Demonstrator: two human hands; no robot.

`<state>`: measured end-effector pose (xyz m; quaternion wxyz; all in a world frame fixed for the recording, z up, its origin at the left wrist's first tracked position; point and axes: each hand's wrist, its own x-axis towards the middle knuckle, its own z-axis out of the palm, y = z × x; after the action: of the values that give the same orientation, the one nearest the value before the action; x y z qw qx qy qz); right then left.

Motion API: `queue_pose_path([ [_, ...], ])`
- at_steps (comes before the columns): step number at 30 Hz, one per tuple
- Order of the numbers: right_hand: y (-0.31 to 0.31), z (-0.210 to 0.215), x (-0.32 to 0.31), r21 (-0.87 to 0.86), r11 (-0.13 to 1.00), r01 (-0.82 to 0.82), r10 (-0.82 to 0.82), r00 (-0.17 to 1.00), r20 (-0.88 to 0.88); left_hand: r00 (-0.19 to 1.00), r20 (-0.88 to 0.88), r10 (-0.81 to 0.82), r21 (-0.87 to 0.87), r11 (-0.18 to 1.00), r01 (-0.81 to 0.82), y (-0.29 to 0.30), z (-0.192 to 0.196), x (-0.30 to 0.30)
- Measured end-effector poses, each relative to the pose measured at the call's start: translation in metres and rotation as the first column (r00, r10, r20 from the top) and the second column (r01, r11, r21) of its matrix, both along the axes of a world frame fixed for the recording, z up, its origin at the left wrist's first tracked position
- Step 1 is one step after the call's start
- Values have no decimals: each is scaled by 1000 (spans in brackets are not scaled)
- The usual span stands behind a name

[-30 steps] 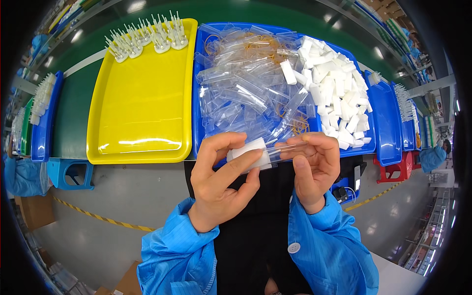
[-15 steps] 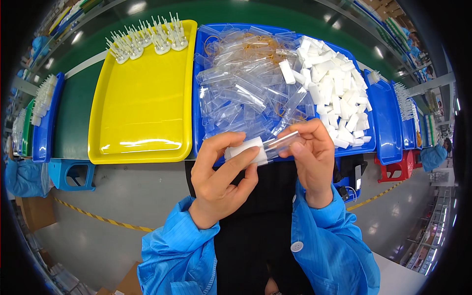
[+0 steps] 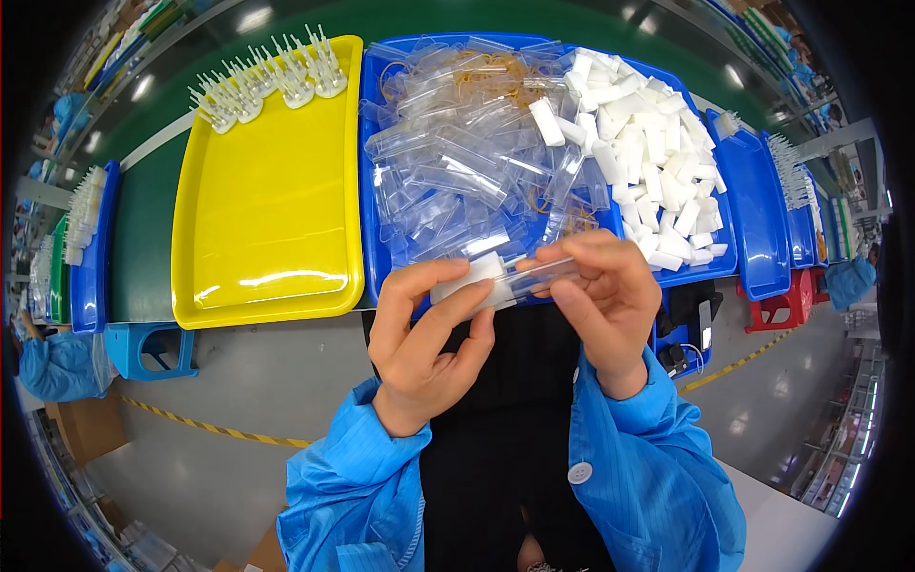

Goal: The person assembles plastic tubes and plastic connectors by hand, then bundles the assembled components with rubber bands and places them into trays.

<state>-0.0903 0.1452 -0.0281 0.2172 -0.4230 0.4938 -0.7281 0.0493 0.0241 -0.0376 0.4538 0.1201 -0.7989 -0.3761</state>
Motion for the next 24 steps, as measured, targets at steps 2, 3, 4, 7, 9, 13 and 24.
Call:
queue_pose_path([
  [2, 0, -3, 0, -18, 999, 37, -39, 990, -133, 1000, -7, 8, 3, 1000, -8, 0, 1, -1],
  [3, -2, -4, -1, -58, 998, -1, -5, 994, -110, 1000, -18, 18, 6, 1000, -18, -1, 1, -1],
  [4, -2, -5, -1, -100, 994, -39, 30, 996, -88, 1000, -16, 17, 5, 1000, -17, -1, 1, -1],
  [7, -1, -5, -2, -146, 983, -111, 130, 984, 126, 998, -64, 5, 19, 1000, -4, 1, 1, -1],
  [9, -1, -5, -1, -151, 983, -102, 120, 986, 114, 999, -36, 2, 37, 999, 0, 2, 4, -1],
  [13, 2, -5, 1, -61, 998, 16, -25, 988, -155, 1000, -18, 15, 4, 1000, -15, 2, 2, -2],
  [24, 2, 5, 4, 114, 984, 136, -138, 990, 6, 992, 69, -102, 154, 984, 90, 4, 7, 2],
])
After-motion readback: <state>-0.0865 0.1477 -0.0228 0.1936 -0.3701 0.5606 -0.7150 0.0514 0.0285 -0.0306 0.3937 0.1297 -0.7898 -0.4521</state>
